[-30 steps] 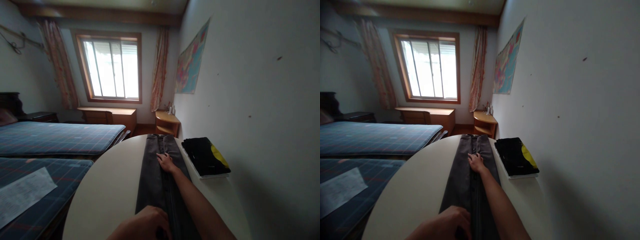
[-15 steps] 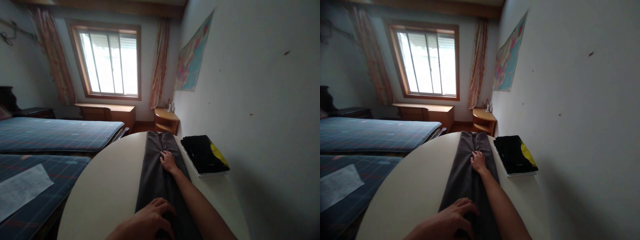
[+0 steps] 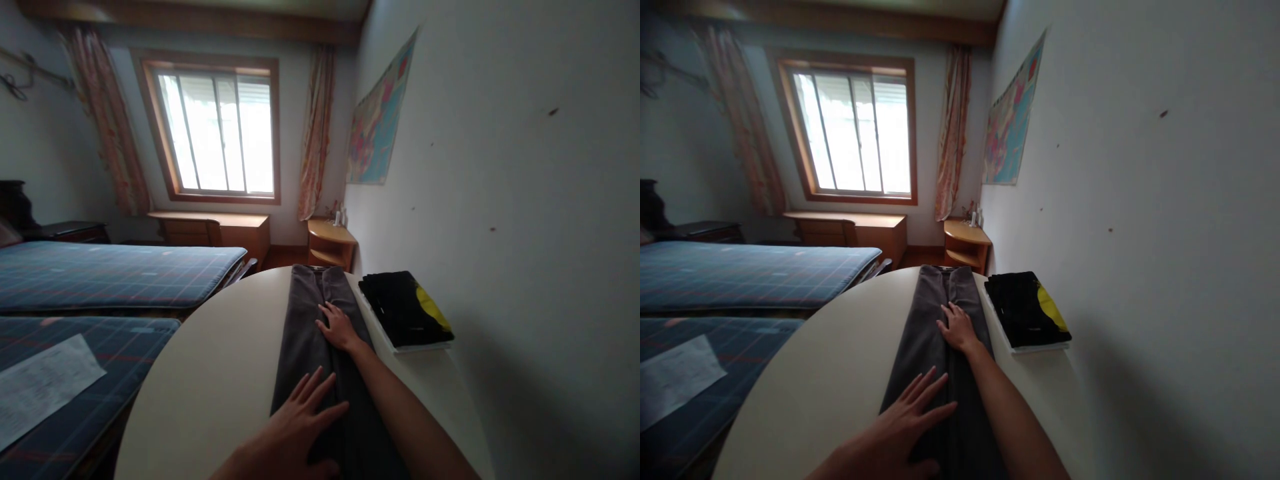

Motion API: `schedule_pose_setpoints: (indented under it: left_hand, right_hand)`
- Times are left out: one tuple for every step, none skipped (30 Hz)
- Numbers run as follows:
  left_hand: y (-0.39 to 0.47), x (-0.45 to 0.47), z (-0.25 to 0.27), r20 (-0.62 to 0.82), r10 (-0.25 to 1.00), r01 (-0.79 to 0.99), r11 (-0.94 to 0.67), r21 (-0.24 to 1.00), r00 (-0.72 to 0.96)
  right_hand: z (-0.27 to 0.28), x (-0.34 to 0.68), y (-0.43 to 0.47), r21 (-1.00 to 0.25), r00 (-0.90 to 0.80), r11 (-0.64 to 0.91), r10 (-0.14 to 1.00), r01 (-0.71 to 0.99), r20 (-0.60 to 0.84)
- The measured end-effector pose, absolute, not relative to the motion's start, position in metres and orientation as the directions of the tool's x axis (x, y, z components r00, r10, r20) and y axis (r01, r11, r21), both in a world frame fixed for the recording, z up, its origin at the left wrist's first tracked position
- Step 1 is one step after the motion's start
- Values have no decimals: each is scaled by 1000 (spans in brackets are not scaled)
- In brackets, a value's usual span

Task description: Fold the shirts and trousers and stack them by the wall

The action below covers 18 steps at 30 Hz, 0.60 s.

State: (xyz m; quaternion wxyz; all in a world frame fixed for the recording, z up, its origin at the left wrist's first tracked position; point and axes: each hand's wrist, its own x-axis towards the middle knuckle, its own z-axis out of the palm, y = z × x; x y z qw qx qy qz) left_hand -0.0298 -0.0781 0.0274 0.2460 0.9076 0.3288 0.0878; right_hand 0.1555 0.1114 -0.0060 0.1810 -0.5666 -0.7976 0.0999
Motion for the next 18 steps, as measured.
schedule_pose_setpoints:
  left_hand:
    - [-78,-30,28,-19,644,570,-663,486,765]
    - [-78,-31,27,-30,639,573,-667,475,769]
    - [-78,-31,26,-34,632,571,-674,469,774]
    - [-78,-32,25,-34,626,567,-681,463,779]
    - [-78,-32,22,-33,618,562,-691,455,786]
    - [-79,-32,20,-32,607,554,-702,447,794]
    - [-81,-32,17,-38,592,546,-715,436,805]
    - [-83,-32,15,-54,577,542,-726,422,815]
    - [-86,-31,13,-82,563,543,-735,406,822]
    - [-89,-31,13,-116,553,550,-739,390,825]
    - [-94,-32,14,-150,547,558,-737,380,824]
    - [-99,-33,17,-174,540,562,-735,379,823]
    - [-103,-35,22,-183,528,554,-735,390,829]
    - [-107,-37,29,-178,505,529,-741,414,845]
    - [-110,-39,37,-160,474,492,-746,449,866]
    - [-111,-42,44,-132,455,458,-745,485,881]
    - [-109,-43,51,-95,461,440,-738,512,883]
    - [-104,-45,56,-46,500,446,-725,525,865]
  right_hand:
    - [-5,157,107,-356,-300,337,941,871,155]
    - [-5,158,101,-346,-314,337,941,875,125]
    - [-4,159,96,-336,-329,340,940,878,90]
    - [-4,159,91,-327,-346,346,936,880,60]
    - [-4,160,86,-317,-358,350,933,881,37]
    - [-3,159,80,-307,-364,353,931,884,22]
    - [-3,159,75,-297,-365,351,931,888,12]
    - [-2,157,69,-289,-358,343,934,893,3]
    - [-2,156,62,-284,-349,333,937,899,-6]
    - [-2,155,55,-280,-343,324,939,903,-17]
    - [-2,155,47,-278,-339,318,940,906,-28]
    - [-2,155,39,-275,-340,316,940,908,-40]
    - [-2,155,31,-273,-346,320,937,907,-54]
    - [-2,156,24,-273,-358,328,931,905,-67]
    - [-2,158,17,-273,-371,338,925,901,-78]
    - [-1,159,12,-276,-382,347,920,897,-88]
    - [1,161,8,-279,-391,353,915,893,-95]
    - [3,162,5,-285,-397,356,912,890,-103]
